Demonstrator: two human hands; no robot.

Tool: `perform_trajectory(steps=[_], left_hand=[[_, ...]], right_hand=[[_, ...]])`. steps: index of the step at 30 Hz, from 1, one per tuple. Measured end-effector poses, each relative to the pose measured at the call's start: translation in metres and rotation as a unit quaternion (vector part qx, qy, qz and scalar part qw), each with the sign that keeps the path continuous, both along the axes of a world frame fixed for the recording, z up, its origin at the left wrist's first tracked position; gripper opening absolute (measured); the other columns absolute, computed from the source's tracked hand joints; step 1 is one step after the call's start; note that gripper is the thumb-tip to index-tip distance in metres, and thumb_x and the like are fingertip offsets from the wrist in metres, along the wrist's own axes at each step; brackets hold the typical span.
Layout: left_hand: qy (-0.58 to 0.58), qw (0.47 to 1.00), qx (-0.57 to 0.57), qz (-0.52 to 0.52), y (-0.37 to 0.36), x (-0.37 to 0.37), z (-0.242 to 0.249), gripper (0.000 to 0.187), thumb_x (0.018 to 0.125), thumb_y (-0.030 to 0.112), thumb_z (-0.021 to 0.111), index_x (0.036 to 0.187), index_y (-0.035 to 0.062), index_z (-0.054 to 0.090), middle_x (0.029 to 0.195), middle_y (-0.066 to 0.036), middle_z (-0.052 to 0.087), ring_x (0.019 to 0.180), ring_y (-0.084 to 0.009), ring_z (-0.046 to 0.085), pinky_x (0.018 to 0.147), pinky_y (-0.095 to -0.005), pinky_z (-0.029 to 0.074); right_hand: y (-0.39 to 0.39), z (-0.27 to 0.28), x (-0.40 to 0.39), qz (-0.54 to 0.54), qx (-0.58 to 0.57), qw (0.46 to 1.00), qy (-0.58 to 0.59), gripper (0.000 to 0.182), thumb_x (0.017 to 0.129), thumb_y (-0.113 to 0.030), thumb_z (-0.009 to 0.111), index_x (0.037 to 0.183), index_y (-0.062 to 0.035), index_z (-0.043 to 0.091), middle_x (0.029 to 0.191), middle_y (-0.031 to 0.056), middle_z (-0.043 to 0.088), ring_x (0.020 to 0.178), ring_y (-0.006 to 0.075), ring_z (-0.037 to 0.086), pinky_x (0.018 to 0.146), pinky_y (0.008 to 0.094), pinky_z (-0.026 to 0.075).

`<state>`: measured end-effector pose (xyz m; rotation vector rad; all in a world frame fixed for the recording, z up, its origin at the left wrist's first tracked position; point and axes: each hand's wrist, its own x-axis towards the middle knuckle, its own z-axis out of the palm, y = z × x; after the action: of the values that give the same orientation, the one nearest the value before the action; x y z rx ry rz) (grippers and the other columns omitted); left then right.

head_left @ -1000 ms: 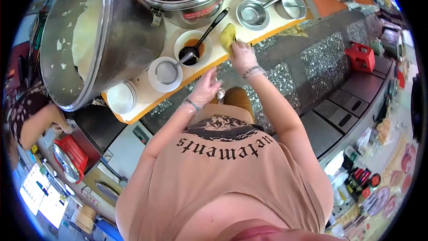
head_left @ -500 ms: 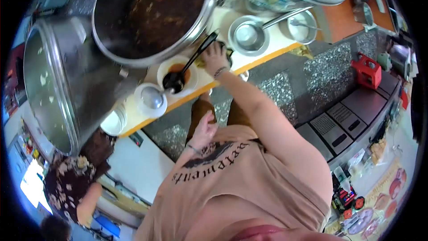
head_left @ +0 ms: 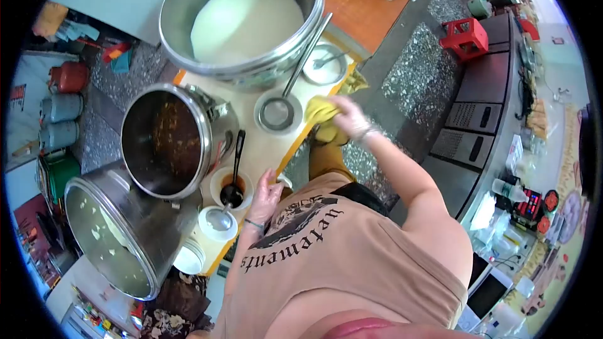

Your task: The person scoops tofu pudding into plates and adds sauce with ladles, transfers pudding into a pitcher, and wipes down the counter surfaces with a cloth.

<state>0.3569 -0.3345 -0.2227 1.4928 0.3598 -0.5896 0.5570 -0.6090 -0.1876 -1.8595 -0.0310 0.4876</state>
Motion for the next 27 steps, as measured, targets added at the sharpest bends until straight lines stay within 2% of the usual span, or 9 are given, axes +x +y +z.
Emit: perform_trajectory(steps=[3,6,8,9,11,13,19,22,27], left_hand=[[-0.076,0.997,0.007,0.014,-0.019,0.076,0.035,0.05,0.093,0.006,0.053,0.139,0.0011,0.034,0.129,-0.012,0.052,0.092,-0.0128,0.057,0.084,-0.0273,0.047],[-0.341,0.914,0.209,0.063,-0.04,0.166,0.1,0.026,0.086,-0.003,0.047,0.108,0.0001,0.06,0.1,-0.013,0.064,0.094,-0.0239,0.061,0.085,-0.0331,0.048],[-0.438,0.82,0.335,0.155,-0.053,0.223,0.119,0.029,0.083,-0.004,0.046,0.108,0.0003,0.061,0.103,-0.014,0.064,0.098,-0.0295,0.06,0.089,-0.0389,0.047],[-0.441,0.78,0.419,0.146,-0.056,0.249,0.131,0.034,0.084,-0.002,0.048,0.117,-0.001,0.056,0.113,-0.017,0.06,0.109,-0.0319,0.056,0.096,-0.0409,0.043],[-0.403,0.719,0.528,0.206,-0.068,0.3,0.129,0.041,0.085,0.001,0.05,0.127,-0.0025,0.048,0.126,-0.02,0.051,0.118,-0.0352,0.049,0.102,-0.0431,0.038],[-0.356,0.682,0.615,0.174,-0.073,0.331,0.124,0.047,0.086,0.004,0.051,0.131,-0.0039,0.041,0.134,-0.023,0.043,0.124,-0.0372,0.043,0.106,-0.0449,0.035],[-0.233,0.656,0.703,0.147,-0.08,0.349,0.124,0.045,0.093,0.011,0.044,0.134,-0.0054,0.037,0.142,-0.025,0.03,0.132,-0.0407,0.031,0.11,-0.0489,0.026],[-0.196,0.677,0.697,0.132,-0.078,0.347,0.125,0.045,0.095,0.012,0.041,0.136,-0.0055,0.036,0.144,-0.026,0.027,0.135,-0.0406,0.026,0.111,-0.0498,0.023],[-0.177,0.664,0.72,0.097,-0.075,0.347,0.123,0.044,0.096,0.013,0.038,0.136,-0.0055,0.036,0.145,-0.026,0.025,0.135,-0.0411,0.025,0.111,-0.05,0.023]], right_hand=[[-0.084,-0.007,0.078,-0.189,0.072,0.975,-0.087,0.048,0.075,0.008,0.049,0.12,-0.0067,0.058,0.12,0.0082,0.053,0.117,0.0214,0.05,0.102,0.0321,0.039],[-0.149,-0.032,0.18,-0.165,-0.003,0.964,-0.207,0.048,0.077,0.005,0.053,0.124,-0.0068,0.056,0.128,0.0116,0.05,0.12,0.0239,0.049,0.104,0.0337,0.039],[-0.17,-0.067,0.247,-0.082,-0.182,0.937,-0.286,0.049,0.078,-0.004,0.059,0.126,-0.0074,0.054,0.136,0.0168,0.045,0.125,0.0305,0.045,0.106,0.0378,0.037],[-0.172,-0.096,0.275,-0.013,-0.315,0.887,-0.336,0.051,0.078,-0.01,0.062,0.129,-0.0077,0.053,0.14,0.0199,0.041,0.128,0.0344,0.042,0.107,0.0403,0.035],[-0.138,-0.109,0.313,0.16,-0.445,0.866,-0.162,0.07,0.081,-0.032,0.063,0.142,-0.0104,0.035,0.149,0.0227,0.026,0.14,0.0372,0.019,0.115,0.045,0.017],[-0.114,-0.12,0.363,0.178,-0.452,0.846,-0.218,0.071,0.084,-0.033,0.059,0.145,-0.0096,0.029,0.151,0.0211,0.022,0.142,0.0353,0.015,0.116,0.0463,0.012],[-0.038,-0.153,0.53,-0.008,-0.434,0.858,-0.275,0.061,0.087,-0.026,0.056,0.139,-0.0025,0.035,0.148,0.0236,0.027,0.14,0.0375,0.019,0.114,0.0502,0.016],[-0.009,-0.159,0.591,-0.102,-0.398,0.854,-0.32,0.041,0.083,-0.019,0.06,0.12,-0.0028,0.05,0.135,0.0217,0.043,0.129,0.0379,0.036,0.108,0.0513,0.025],[0.02,-0.159,0.655,-0.093,-0.376,0.858,-0.339,0.033,0.079,-0.02,0.062,0.109,-0.0052,0.058,0.112,0.0155,0.055,0.11,0.0324,0.048,0.098,0.0482,0.034]])
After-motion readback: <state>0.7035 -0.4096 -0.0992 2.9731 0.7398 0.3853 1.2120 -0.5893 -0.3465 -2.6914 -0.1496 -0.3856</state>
